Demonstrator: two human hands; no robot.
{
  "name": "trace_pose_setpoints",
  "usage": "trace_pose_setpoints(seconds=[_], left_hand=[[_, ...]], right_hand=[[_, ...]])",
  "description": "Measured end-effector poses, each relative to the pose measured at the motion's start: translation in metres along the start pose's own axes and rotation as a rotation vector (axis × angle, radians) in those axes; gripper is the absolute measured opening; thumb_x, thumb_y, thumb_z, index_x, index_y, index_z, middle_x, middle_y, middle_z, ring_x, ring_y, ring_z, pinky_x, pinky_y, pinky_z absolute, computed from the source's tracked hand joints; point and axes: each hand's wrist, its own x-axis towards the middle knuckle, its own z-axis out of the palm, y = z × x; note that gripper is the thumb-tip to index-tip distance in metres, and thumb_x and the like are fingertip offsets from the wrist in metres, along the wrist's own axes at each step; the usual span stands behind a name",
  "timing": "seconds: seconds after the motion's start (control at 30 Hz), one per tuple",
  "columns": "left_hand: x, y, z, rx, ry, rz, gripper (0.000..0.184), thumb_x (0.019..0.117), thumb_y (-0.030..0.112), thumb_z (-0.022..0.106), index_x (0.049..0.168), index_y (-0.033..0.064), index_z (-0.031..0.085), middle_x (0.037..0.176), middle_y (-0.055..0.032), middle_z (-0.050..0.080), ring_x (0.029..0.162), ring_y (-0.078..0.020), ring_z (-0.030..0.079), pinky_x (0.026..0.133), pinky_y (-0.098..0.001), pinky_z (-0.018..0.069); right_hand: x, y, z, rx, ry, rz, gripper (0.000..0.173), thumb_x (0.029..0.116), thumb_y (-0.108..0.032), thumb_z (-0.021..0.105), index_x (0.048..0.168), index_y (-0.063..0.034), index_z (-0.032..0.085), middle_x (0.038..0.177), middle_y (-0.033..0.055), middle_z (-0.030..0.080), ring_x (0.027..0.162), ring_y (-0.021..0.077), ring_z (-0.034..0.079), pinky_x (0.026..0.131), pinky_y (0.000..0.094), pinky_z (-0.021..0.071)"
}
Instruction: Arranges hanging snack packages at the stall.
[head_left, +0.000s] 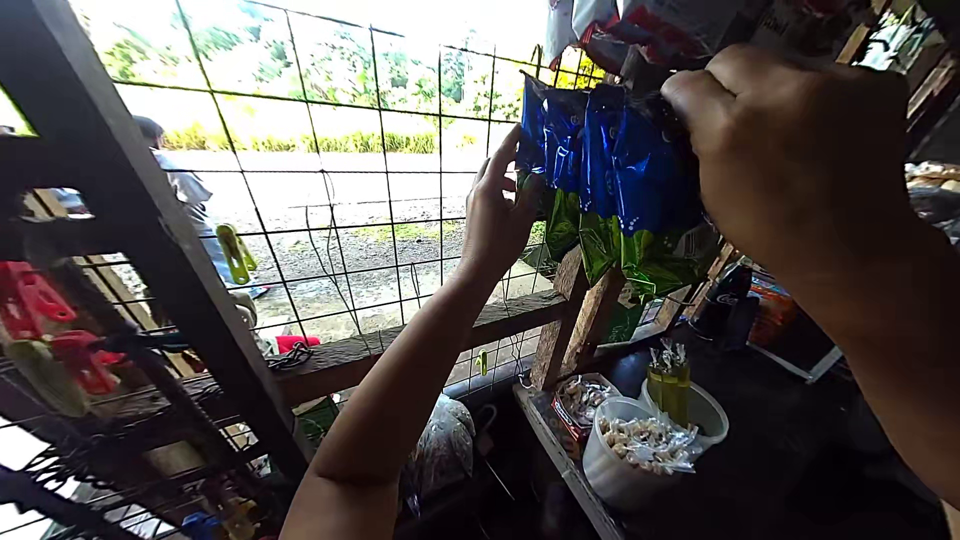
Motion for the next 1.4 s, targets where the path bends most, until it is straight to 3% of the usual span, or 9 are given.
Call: trace_pose_setpoints(seconds=[0.13, 0.37, 0.43, 0.63, 0.73, 0.87, 1.17, 1.33, 1.4], left_hand=[[0.008, -0.001, -0.002, 0.0, -0.027, -0.016, 0.053, 0.1021, 0.016, 0.053, 0.154, 0.008, 0.044, 0.143, -0.0138, 0.059, 0.109, -0.0183, 0.066, 0.091, -0.0358, 0.054], [0.01, 0.006, 0.002, -0.076, -0.061, -0.079, 0.055, 0.1024, 0.019, 0.053, 0.155, 0.0087, 0.043, 0.145, -0.0129, 0.057, 0.101, -0.0156, 0.067, 0.088, -0.0361, 0.0541], [0.008, 0.008, 0.007, -0.096, -0.061, -0.095, 0.054, 0.1023, 0.017, 0.055, 0.155, 0.0086, 0.044, 0.144, -0.0144, 0.057, 0.099, -0.0158, 0.067, 0.085, -0.0352, 0.0542], [0.013, 0.007, 0.013, -0.106, -0.044, -0.078, 0.056, 0.1015, 0.014, 0.055, 0.155, 0.0086, 0.043, 0.145, -0.0169, 0.055, 0.107, -0.0188, 0.065, 0.088, -0.035, 0.0537], [0.011, 0.008, 0.013, -0.103, -0.047, -0.066, 0.056, 0.1013, 0.014, 0.055, 0.156, 0.0086, 0.042, 0.146, -0.0168, 0.054, 0.105, -0.0182, 0.065, 0.087, -0.0353, 0.054], [0.009, 0.006, 0.018, -0.097, -0.072, -0.033, 0.055, 0.1003, 0.015, 0.056, 0.154, 0.0099, 0.046, 0.141, -0.0165, 0.057, 0.096, -0.0169, 0.066, 0.077, -0.0334, 0.055], [0.022, 0.001, 0.024, -0.076, -0.081, -0.074, 0.056, 0.1019, 0.016, 0.053, 0.156, 0.0066, 0.042, 0.143, -0.0189, 0.056, 0.112, -0.0252, 0.063, 0.093, -0.0428, 0.0515], [0.024, 0.006, 0.02, -0.086, -0.082, -0.045, 0.052, 0.1027, 0.016, 0.053, 0.153, 0.0058, 0.045, 0.139, -0.0191, 0.058, 0.105, -0.022, 0.064, 0.089, -0.0406, 0.0524], [0.017, 0.003, 0.017, -0.063, -0.065, 0.006, 0.053, 0.1, 0.019, 0.056, 0.152, 0.0085, 0.049, 0.139, -0.0155, 0.061, 0.113, -0.0241, 0.062, 0.092, -0.0431, 0.0498]], right_hand=[[0.01, 0.005, -0.002, 0.031, -0.083, 0.037, 0.024, 0.1015, 0.008, 0.043, 0.118, 0.0098, 0.061, 0.102, 0.0332, 0.062, 0.084, 0.0544, 0.064, 0.06, 0.063, 0.0455], [0.035, 0.024, -0.005, 0.096, -0.099, 0.005, 0.025, 0.1026, 0.008, 0.043, 0.118, 0.0086, 0.063, 0.111, 0.0343, 0.062, 0.101, 0.0565, 0.062, 0.074, 0.068, 0.0471], [0.034, 0.023, -0.007, 0.086, -0.113, 0.002, 0.024, 0.1012, 0.01, 0.044, 0.116, 0.0091, 0.063, 0.109, 0.0345, 0.062, 0.099, 0.0572, 0.062, 0.072, 0.0685, 0.0464], [0.026, 0.019, -0.005, 0.063, -0.099, 0.02, 0.024, 0.1025, 0.008, 0.043, 0.119, 0.0116, 0.06, 0.108, 0.036, 0.061, 0.095, 0.0585, 0.062, 0.069, 0.0688, 0.046], [0.019, 0.018, -0.007, 0.045, -0.097, 0.031, 0.025, 0.1017, 0.01, 0.043, 0.12, 0.0109, 0.061, 0.107, 0.0357, 0.06, 0.093, 0.0575, 0.063, 0.069, 0.0672, 0.0467], [0.002, 0.02, -0.009, 0.033, -0.087, 0.048, 0.027, 0.1005, 0.012, 0.044, 0.122, 0.01, 0.06, 0.106, 0.0355, 0.06, 0.088, 0.0581, 0.062, 0.064, 0.0681, 0.0464], [0.013, 0.023, 0.0, 0.036, -0.128, 0.083, 0.027, 0.1023, 0.008, 0.042, 0.121, 0.0099, 0.062, 0.107, 0.0356, 0.062, 0.091, 0.0582, 0.063, 0.066, 0.0685, 0.0459], [0.012, 0.016, -0.006, 0.042, -0.118, 0.103, 0.024, 0.1026, 0.008, 0.044, 0.118, 0.0097, 0.062, 0.103, 0.0354, 0.061, 0.089, 0.0581, 0.062, 0.064, 0.0683, 0.0453], [0.002, 0.01, -0.011, 0.038, -0.091, 0.086, 0.023, 0.1014, 0.01, 0.045, 0.117, 0.011, 0.062, 0.102, 0.0355, 0.062, 0.085, 0.058, 0.063, 0.063, 0.0683, 0.0457]])
